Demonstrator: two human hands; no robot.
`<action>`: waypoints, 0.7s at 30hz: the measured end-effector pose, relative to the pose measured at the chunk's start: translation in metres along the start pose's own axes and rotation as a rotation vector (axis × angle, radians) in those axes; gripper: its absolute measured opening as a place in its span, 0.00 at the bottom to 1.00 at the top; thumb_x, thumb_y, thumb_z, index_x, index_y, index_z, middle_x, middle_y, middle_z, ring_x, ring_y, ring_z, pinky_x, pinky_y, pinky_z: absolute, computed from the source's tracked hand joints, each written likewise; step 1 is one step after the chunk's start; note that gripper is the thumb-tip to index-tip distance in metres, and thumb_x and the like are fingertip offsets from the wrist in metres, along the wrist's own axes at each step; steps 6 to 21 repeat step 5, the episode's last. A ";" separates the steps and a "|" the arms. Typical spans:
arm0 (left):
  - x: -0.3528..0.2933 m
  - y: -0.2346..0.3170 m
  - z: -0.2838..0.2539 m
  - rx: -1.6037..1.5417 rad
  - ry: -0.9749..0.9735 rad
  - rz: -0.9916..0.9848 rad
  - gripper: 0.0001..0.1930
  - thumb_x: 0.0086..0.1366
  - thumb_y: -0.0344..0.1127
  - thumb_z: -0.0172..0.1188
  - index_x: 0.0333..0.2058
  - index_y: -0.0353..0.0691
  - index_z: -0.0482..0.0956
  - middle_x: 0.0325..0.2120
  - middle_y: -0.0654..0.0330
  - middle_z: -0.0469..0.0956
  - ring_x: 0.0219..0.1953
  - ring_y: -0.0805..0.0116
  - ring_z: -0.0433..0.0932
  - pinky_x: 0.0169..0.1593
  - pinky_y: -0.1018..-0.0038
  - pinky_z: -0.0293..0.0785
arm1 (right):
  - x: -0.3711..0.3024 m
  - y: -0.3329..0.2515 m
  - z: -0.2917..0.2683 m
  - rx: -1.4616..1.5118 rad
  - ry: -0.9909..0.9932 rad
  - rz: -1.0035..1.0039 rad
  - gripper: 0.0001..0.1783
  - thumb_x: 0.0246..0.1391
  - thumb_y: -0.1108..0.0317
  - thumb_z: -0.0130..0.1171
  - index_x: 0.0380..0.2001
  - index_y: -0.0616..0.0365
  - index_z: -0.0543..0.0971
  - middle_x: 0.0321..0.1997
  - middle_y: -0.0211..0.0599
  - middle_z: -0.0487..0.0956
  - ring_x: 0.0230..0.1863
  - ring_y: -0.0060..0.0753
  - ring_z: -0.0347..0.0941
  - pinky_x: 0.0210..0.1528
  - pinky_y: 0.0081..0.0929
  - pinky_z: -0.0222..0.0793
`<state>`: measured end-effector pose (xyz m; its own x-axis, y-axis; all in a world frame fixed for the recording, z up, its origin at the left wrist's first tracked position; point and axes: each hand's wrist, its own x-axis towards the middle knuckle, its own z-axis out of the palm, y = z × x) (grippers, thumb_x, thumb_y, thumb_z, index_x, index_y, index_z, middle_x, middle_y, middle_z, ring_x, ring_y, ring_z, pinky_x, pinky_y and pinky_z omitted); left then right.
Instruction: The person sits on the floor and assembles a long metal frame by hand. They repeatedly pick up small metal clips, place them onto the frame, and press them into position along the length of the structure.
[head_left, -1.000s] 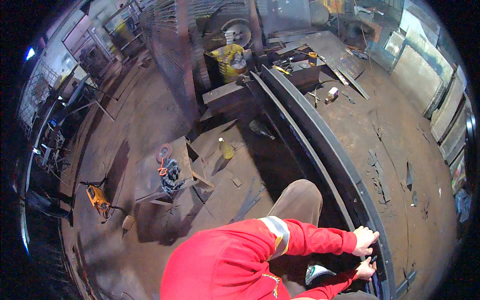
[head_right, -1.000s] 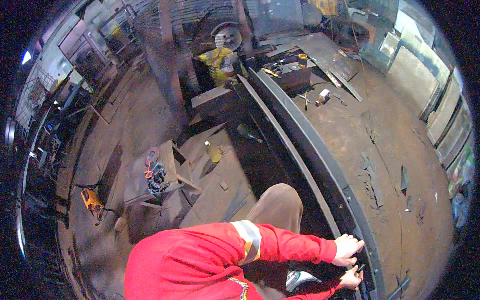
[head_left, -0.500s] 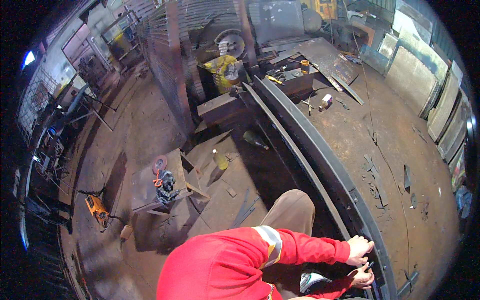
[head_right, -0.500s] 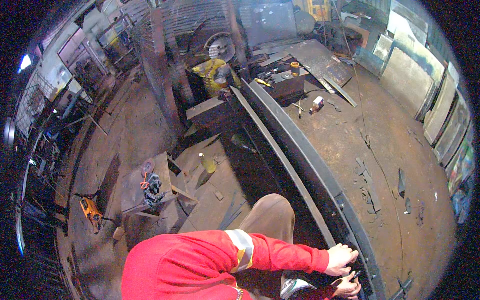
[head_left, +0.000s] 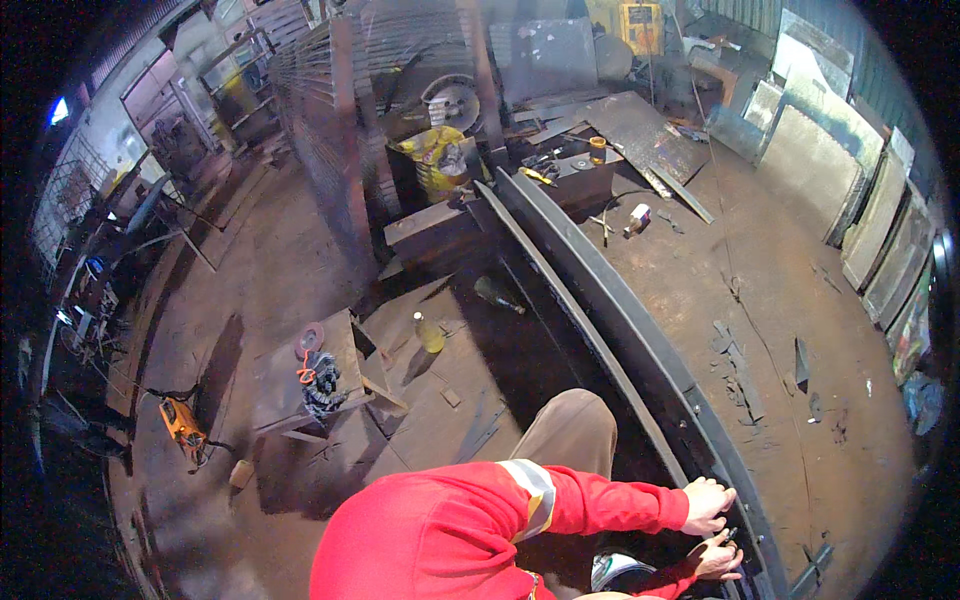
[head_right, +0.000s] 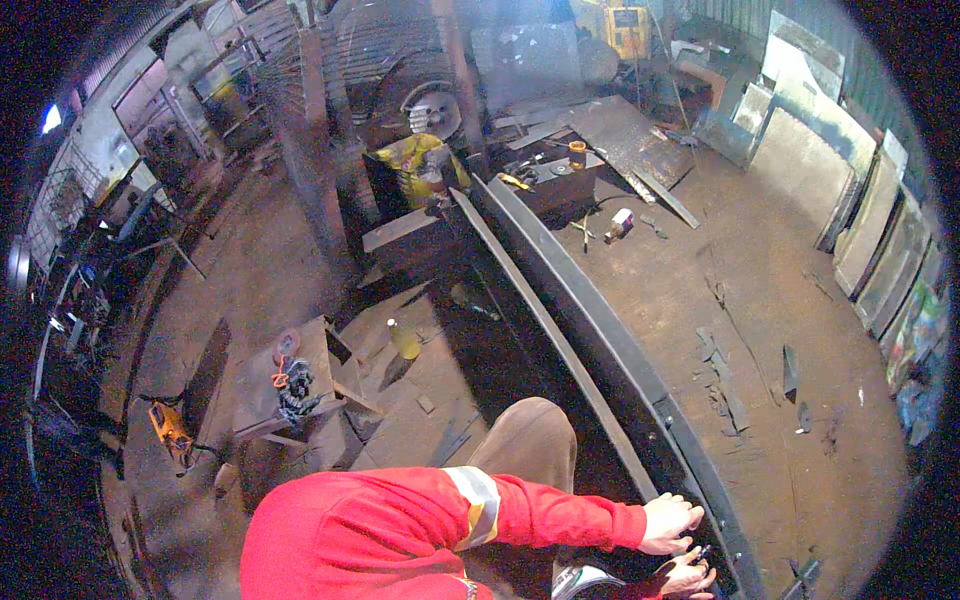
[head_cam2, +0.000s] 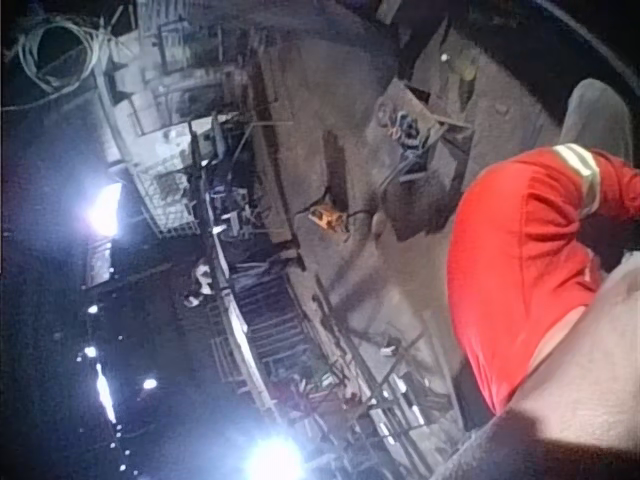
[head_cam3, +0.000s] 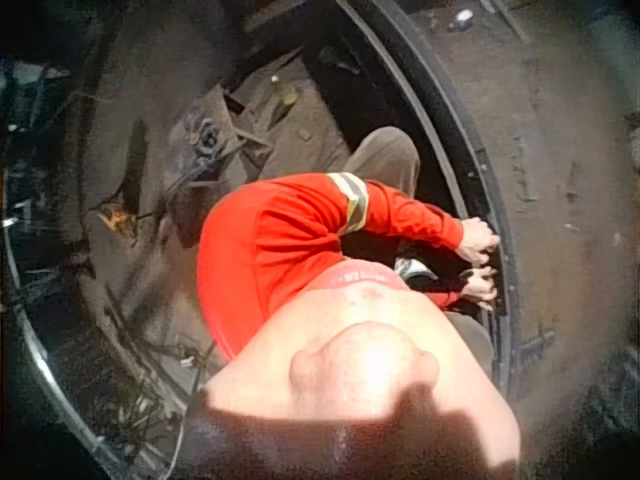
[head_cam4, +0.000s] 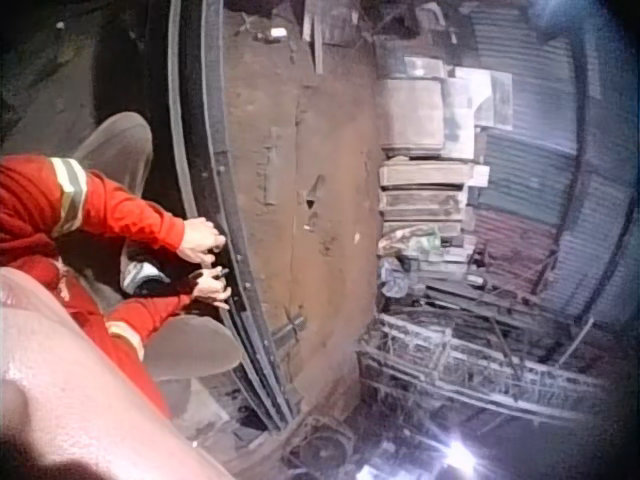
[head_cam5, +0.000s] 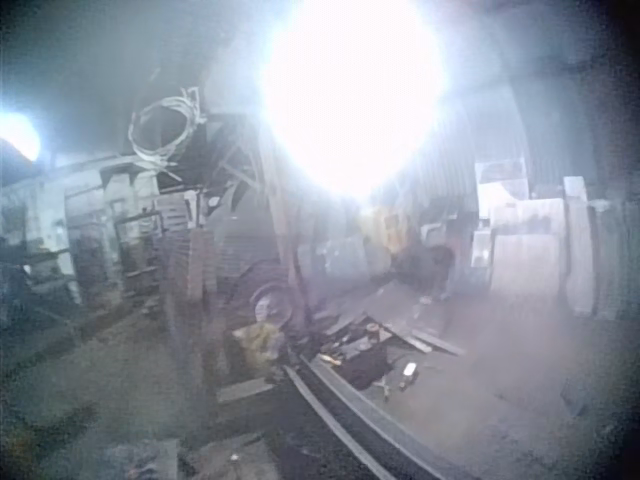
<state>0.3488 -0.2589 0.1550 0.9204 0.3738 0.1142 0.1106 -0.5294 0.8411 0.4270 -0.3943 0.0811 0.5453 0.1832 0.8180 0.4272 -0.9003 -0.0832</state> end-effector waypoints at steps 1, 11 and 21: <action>-0.001 0.001 -0.002 0.001 0.011 0.007 0.14 0.51 0.39 0.58 0.33 0.37 0.71 0.27 0.50 0.76 0.36 0.49 0.74 0.40 0.56 0.67 | -0.001 0.004 0.006 0.004 0.014 0.014 0.18 0.49 0.53 0.64 0.19 0.53 0.73 0.26 0.38 0.74 0.44 0.45 0.73 0.60 0.67 0.50; 0.002 0.008 -0.001 0.026 0.036 0.056 0.13 0.51 0.39 0.58 0.32 0.37 0.71 0.26 0.50 0.77 0.35 0.48 0.75 0.40 0.56 0.68 | -0.012 0.028 0.035 0.025 0.023 0.078 0.17 0.45 0.54 0.68 0.15 0.51 0.74 0.26 0.35 0.74 0.38 0.42 0.73 0.58 0.69 0.52; 0.002 0.008 -0.001 0.026 0.036 0.056 0.13 0.51 0.39 0.58 0.32 0.37 0.71 0.26 0.50 0.77 0.35 0.48 0.75 0.40 0.56 0.68 | -0.012 0.028 0.035 0.025 0.023 0.078 0.17 0.45 0.54 0.68 0.15 0.51 0.74 0.26 0.35 0.74 0.38 0.42 0.73 0.58 0.69 0.52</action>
